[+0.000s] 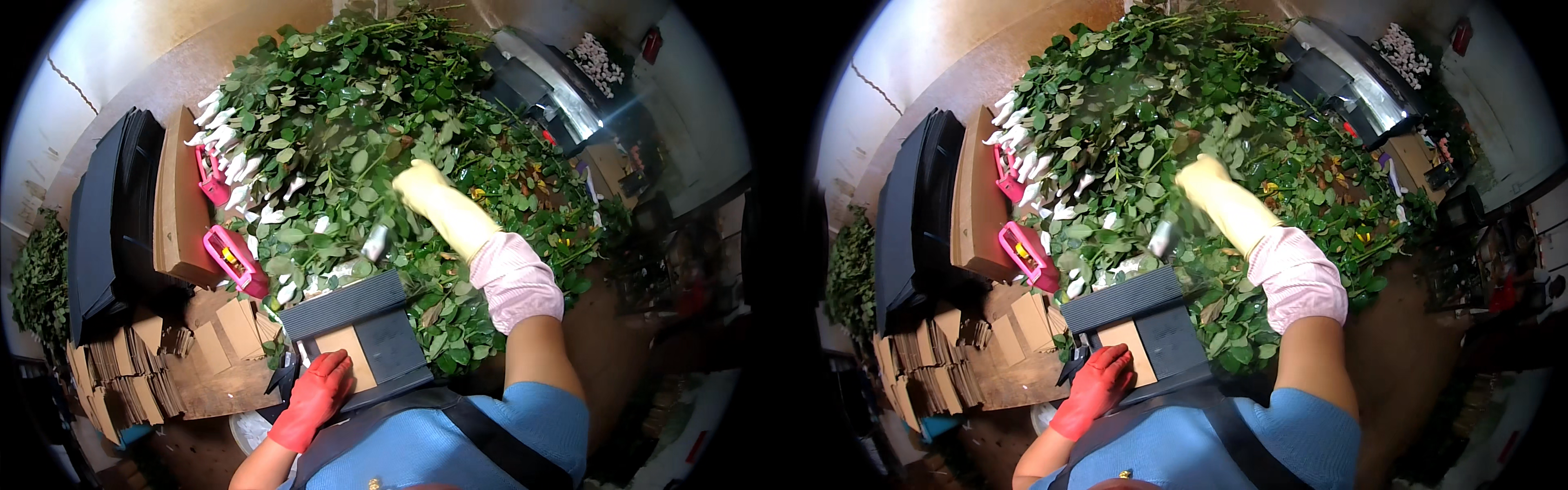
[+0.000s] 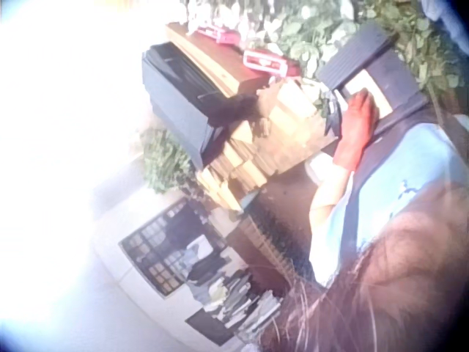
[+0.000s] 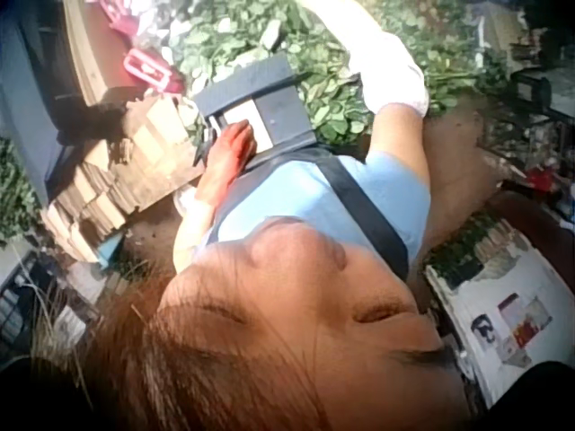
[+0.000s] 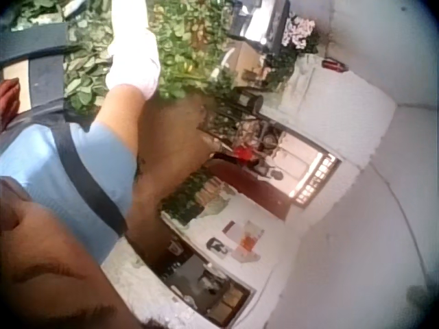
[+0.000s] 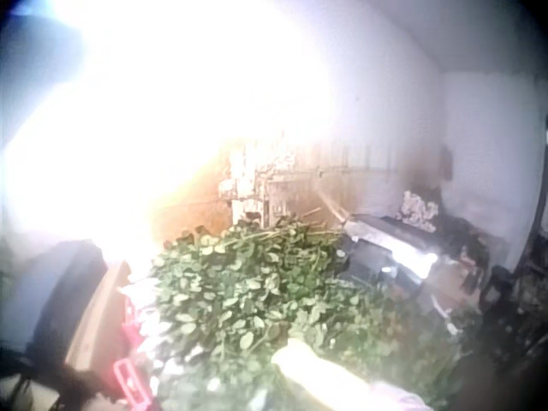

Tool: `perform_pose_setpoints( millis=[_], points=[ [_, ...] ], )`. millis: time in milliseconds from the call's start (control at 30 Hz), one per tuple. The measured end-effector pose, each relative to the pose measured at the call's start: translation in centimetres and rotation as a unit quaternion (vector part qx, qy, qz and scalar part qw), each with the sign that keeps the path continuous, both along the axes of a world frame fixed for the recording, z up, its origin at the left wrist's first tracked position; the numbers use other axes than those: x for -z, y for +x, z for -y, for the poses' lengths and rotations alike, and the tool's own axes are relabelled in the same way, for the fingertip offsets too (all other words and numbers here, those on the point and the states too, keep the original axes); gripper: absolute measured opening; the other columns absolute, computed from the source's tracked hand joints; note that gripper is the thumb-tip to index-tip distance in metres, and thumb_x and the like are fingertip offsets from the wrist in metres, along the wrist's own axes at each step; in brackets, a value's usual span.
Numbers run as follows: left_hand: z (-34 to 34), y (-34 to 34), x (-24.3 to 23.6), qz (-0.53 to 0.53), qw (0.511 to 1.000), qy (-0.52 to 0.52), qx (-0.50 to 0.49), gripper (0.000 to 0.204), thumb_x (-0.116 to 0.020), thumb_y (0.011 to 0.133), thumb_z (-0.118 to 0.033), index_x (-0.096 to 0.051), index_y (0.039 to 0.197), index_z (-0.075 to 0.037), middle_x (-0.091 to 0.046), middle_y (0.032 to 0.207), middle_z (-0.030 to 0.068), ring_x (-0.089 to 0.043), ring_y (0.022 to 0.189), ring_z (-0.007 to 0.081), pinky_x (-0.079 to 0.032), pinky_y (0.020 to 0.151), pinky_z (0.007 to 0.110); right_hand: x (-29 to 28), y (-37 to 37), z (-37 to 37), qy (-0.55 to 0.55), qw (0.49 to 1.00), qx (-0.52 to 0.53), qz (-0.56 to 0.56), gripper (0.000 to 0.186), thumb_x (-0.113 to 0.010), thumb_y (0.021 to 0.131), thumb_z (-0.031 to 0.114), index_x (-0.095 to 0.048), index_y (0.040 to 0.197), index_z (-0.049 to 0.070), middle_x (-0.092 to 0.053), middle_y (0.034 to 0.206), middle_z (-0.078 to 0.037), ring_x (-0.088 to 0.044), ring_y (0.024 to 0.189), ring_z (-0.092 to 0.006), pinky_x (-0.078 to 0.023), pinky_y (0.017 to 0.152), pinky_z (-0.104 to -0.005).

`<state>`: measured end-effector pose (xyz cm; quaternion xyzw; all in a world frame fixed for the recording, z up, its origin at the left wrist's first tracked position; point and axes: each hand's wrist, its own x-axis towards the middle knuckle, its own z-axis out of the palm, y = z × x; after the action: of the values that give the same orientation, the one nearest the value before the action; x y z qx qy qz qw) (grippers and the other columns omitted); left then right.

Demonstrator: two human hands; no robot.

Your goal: The person arranges white flowers and green leaves into a black plastic tray. They pick individual stems from a large pile on the table, place them into the tray, and adjust the arrangement. The person then closes the tray and moves it aside before repeating the process with a new tray.

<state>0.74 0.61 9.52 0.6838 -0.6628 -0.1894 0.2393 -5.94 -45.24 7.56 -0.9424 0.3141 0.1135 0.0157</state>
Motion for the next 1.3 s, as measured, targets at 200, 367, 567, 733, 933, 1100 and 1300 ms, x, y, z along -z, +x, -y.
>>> perform_pose_setpoints(
  millis=[200, 367, 567, 733, 933, 1100, 1300],
  points=[
    [-0.5, 0.1, -0.2, 0.004, 1.0, 0.009, -0.017, 0.039, -0.076, 0.09, -0.016, -0.067, 0.127, -0.003, -0.067, 0.133, 0.0136, -0.066, 0.118, 0.0364, -0.061, 0.089, 0.043, -7.2, -2.6, -3.3, -0.131, 0.948, -0.196, 0.214, 0.013, -0.071, 0.086, 0.01, -0.075, 0.098, 0.008, -0.074, 0.103, -0.005, -0.067, 0.086, -0.0237, -0.055, 0.092, -0.0383],
    [-0.3, 0.1, -0.5, 0.001, 1.0, 0.002, -0.008, 0.04, -0.076, 0.09, -0.014, -0.066, 0.126, -0.002, -0.065, 0.134, 0.0137, -0.065, 0.118, 0.036, -0.06, 0.089, 0.043, -1.8, -5.3, -9.9, 0.014, 0.968, -0.116, -0.223, 0.017, -0.073, 0.092, 0.016, -0.081, 0.107, 0.012, -0.079, 0.114, -0.008, -0.075, 0.108, -0.0285, -0.061, 0.088, -0.0403],
    [-0.6, -0.1, -0.4, 0.005, 1.0, -0.006, -0.014, 0.041, -0.077, 0.089, -0.013, -0.066, 0.127, -0.002, -0.065, 0.132, 0.0138, -0.066, 0.115, 0.0363, -0.061, 0.088, 0.043, -5.4, -6.2, -10.5, -0.015, 0.986, 0.015, -0.165, 0.013, -0.074, 0.091, 0.02, -0.082, 0.1, 0.015, -0.081, 0.102, -0.007, -0.079, 0.094, -0.0228, -0.06, 0.076, -0.0377],
    [-0.2, -0.1, -0.9, 0.012, 1.0, -0.001, -0.01, 0.04, -0.077, 0.089, -0.013, -0.067, 0.127, -0.004, -0.066, 0.132, 0.0129, -0.068, 0.113, 0.0365, -0.061, 0.086, 0.043, -4.7, -1.4, -11.1, 0.032, 0.995, -0.087, -0.046, 0.031, -0.069, 0.096, 0.016, -0.074, 0.125, 0.01, -0.079, 0.117, -0.009, -0.078, 0.102, -0.0271, -0.064, 0.077, -0.0405],
    [-0.6, 0.2, -0.2, 0.031, 0.999, -0.021, -0.005, 0.037, -0.076, 0.088, -0.012, -0.07, 0.124, -0.003, -0.069, 0.13, 0.0131, -0.068, 0.112, 0.0363, -0.062, 0.085, 0.042, -2.6, 1.6, -10.0, -0.02, 0.992, -0.117, -0.041, 0.027, -0.067, 0.094, 0.014, -0.079, 0.118, 0.017, -0.061, 0.15, -0.005, -0.054, 0.142, -0.0232, -0.038, 0.12, -0.0427],
    [-0.3, 0.2, -0.3, 0.091, 0.996, -0.018, -0.001, 0.037, -0.076, 0.086, -0.017, -0.074, 0.122, -0.01, -0.07, 0.133, 0.0082, -0.059, 0.132, 0.037, -0.036, 0.118, 0.066, -6.4, -3.1, -7.8, -0.13, 0.859, -0.288, 0.403, 0.052, -0.068, 0.076, 0.001, -0.072, 0.126, 0.016, -0.072, 0.129, -0.012, -0.068, 0.119, -0.0344, -0.049, 0.11, -0.047],
    [-1.2, 0.2, 0.8, 0.079, 0.997, -0.017, -0.001, 0.039, -0.075, 0.09, -0.019, -0.071, 0.127, -0.008, -0.068, 0.136, 0.0104, -0.057, 0.135, 0.0375, -0.036, 0.116, 0.065, -10.9, -8.3, -9.9, -0.145, 0.886, -0.226, 0.377, 0.054, -0.069, 0.074, -0.001, -0.073, 0.125, 0.015, -0.074, 0.123, -0.008, -0.07, 0.095, -0.0303, -0.058, 0.083, -0.0409]
  ],
)
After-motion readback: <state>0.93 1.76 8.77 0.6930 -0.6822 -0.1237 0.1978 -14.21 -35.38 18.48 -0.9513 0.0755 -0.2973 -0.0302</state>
